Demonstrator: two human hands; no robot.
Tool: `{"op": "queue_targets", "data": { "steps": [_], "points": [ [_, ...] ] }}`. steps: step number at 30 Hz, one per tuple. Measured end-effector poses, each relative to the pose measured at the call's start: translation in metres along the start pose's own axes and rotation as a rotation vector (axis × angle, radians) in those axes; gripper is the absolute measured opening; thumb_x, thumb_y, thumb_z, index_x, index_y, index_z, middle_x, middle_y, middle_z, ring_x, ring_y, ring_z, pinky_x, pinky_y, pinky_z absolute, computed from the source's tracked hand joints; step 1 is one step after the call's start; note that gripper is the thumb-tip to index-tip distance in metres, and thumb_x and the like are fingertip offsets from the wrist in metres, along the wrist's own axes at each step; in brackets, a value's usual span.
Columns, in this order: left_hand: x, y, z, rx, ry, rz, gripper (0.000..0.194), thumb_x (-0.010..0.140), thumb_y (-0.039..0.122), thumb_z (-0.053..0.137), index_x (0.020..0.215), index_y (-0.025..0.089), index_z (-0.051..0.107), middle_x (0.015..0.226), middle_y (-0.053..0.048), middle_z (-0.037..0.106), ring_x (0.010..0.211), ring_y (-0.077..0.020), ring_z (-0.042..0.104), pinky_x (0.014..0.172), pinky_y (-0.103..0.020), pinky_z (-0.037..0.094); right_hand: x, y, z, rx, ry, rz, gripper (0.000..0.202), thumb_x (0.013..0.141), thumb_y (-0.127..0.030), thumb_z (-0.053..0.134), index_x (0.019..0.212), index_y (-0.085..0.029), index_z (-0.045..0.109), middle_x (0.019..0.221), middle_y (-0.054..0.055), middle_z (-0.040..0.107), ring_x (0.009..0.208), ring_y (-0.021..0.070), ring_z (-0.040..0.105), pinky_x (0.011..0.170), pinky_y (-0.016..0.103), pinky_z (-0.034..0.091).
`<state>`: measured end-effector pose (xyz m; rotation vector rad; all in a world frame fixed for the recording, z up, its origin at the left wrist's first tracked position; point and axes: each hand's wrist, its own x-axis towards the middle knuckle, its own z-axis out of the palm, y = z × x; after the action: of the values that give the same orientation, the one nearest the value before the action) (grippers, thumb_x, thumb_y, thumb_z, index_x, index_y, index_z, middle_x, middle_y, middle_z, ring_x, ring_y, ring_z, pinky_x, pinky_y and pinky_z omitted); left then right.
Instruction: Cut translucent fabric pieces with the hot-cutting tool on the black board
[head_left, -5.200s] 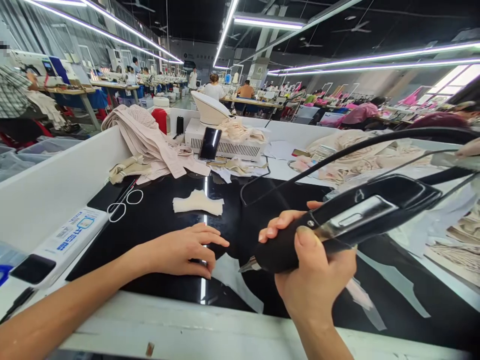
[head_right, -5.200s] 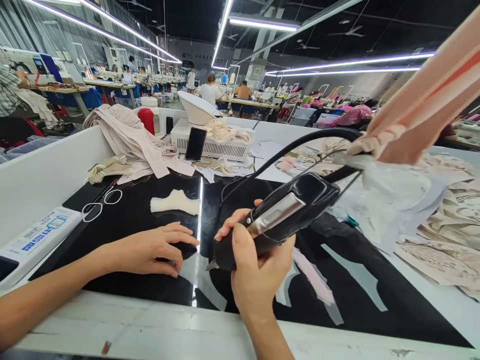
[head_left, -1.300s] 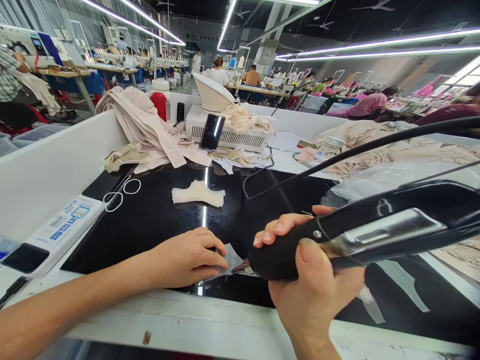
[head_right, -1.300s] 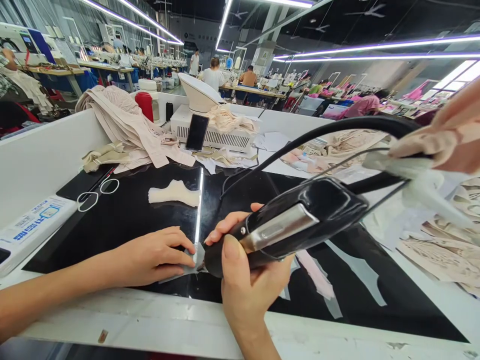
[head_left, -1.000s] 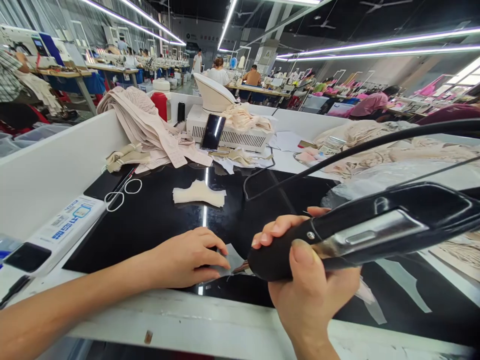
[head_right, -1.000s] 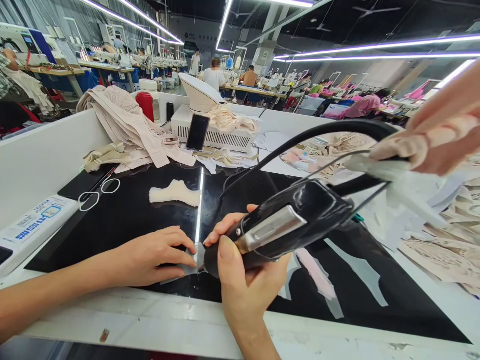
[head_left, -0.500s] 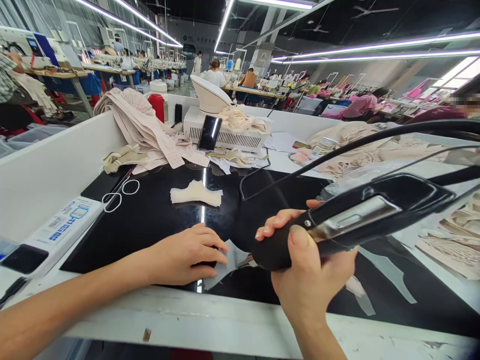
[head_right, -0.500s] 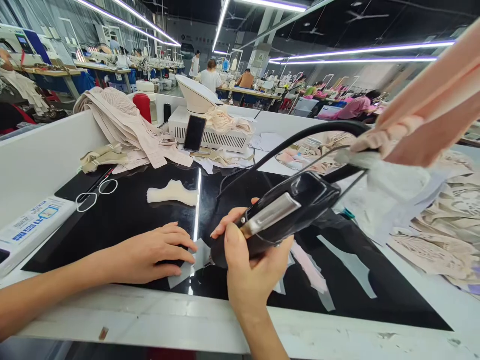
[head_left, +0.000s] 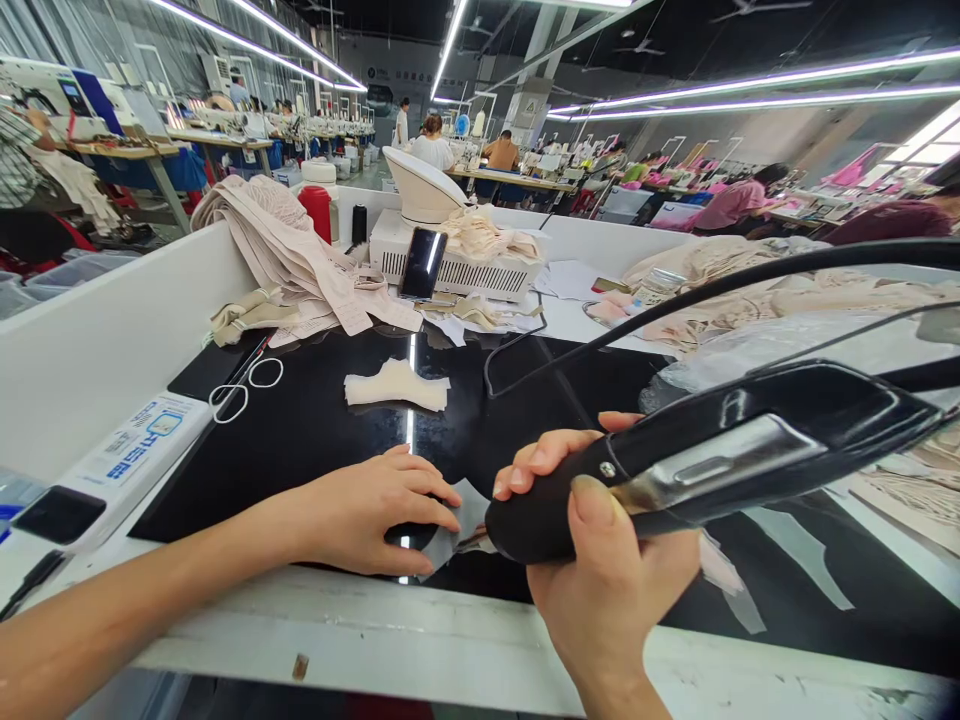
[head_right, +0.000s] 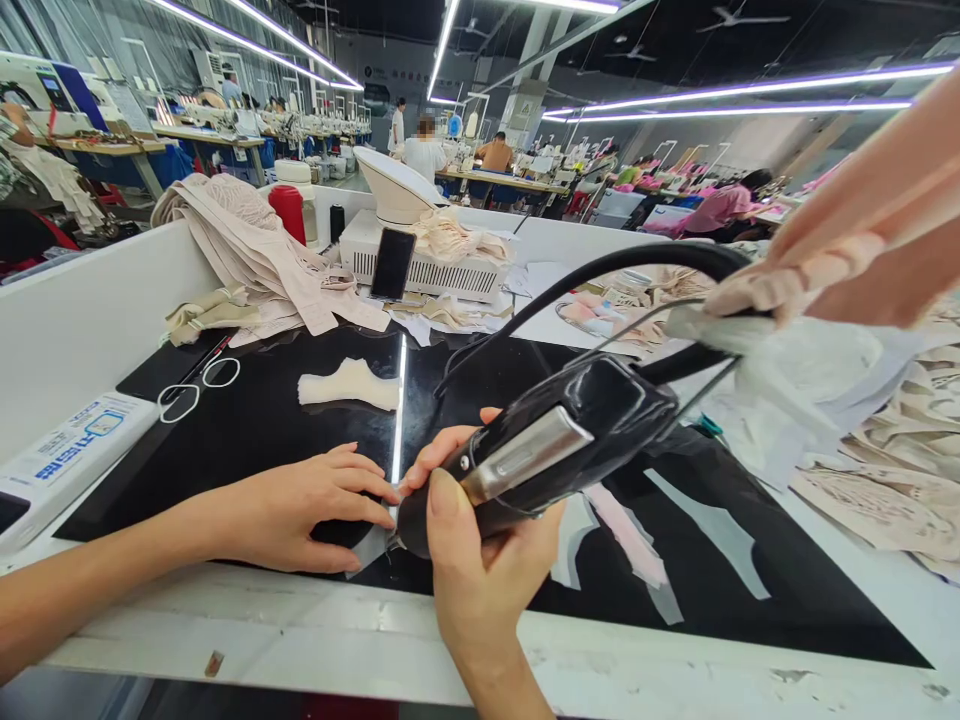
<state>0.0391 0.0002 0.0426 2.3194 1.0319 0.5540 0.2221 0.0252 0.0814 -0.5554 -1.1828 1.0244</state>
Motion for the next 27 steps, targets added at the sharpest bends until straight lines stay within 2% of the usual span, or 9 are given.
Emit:
{"op": "queue_targets", "data": {
  "steps": [9,15,19,23,25,27],
  "points": [
    [0.0,0.001,-0.003,0.007,-0.015,0.012,0.043,0.083,0.022,0.082,0.124,0.027,0.068,0.137,-0.008,0.064,0.13,-0.0284,0.056,0.122,-0.054,0.025,-0.005,0.0,0.003,0.047,-0.029,0.012,0.036,0.084,-0.036,0.077,0.113,-0.028,0.057,0.077,-0.004,0.062,0.06,0.0142,0.059,0.053,0.031,0.054],
    [0.001,0.005,-0.006,0.02,-0.037,0.003,0.034,0.083,0.02,0.081,0.115,0.024,0.07,0.136,-0.007,0.065,0.13,-0.0285,0.055,0.122,-0.056,0.023,-0.013,0.001,0.006,0.03,-0.07,0.007,0.034,0.087,-0.036,0.074,0.114,-0.029,0.055,0.077,-0.004,0.062,0.061,0.0149,0.059,0.055,0.032,0.055],
    [0.001,0.003,-0.008,-0.007,-0.026,0.014,0.032,0.083,0.021,0.082,0.113,0.023,0.071,0.131,-0.007,0.067,0.127,-0.0266,0.057,0.122,-0.054,0.023,-0.006,-0.002,0.005,0.0,-0.06,-0.001,0.033,0.085,-0.034,0.075,0.111,-0.028,0.056,0.075,-0.005,0.063,0.058,0.015,0.059,0.054,0.034,0.055],
    [0.0,0.0,-0.005,0.016,0.056,0.039,0.015,0.086,0.026,0.081,0.098,0.022,0.073,0.111,-0.005,0.072,0.113,-0.0229,0.063,0.122,-0.05,0.024,0.01,-0.009,-0.002,-0.029,0.09,-0.026,0.034,0.079,-0.029,0.077,0.107,-0.027,0.058,0.072,-0.005,0.064,0.055,0.0148,0.06,0.05,0.031,0.055],
    [0.001,0.0,-0.001,0.038,0.087,0.06,0.013,0.088,0.028,0.078,0.097,0.021,0.073,0.113,-0.005,0.072,0.115,-0.0236,0.062,0.123,-0.052,0.022,0.017,-0.011,-0.007,-0.034,0.167,-0.053,0.035,0.075,-0.027,0.079,0.105,-0.026,0.058,0.071,-0.006,0.065,0.054,0.0148,0.06,0.047,0.03,0.054],
    [0.001,-0.001,0.004,0.062,0.1,0.09,0.017,0.091,0.03,0.075,0.106,0.022,0.072,0.124,-0.007,0.07,0.121,-0.0254,0.059,0.122,-0.053,0.023,0.022,-0.01,-0.011,-0.037,0.196,-0.077,0.038,0.073,-0.027,0.08,0.103,-0.025,0.058,0.07,-0.006,0.065,0.053,0.0147,0.059,0.046,0.029,0.054]
  ]
}}
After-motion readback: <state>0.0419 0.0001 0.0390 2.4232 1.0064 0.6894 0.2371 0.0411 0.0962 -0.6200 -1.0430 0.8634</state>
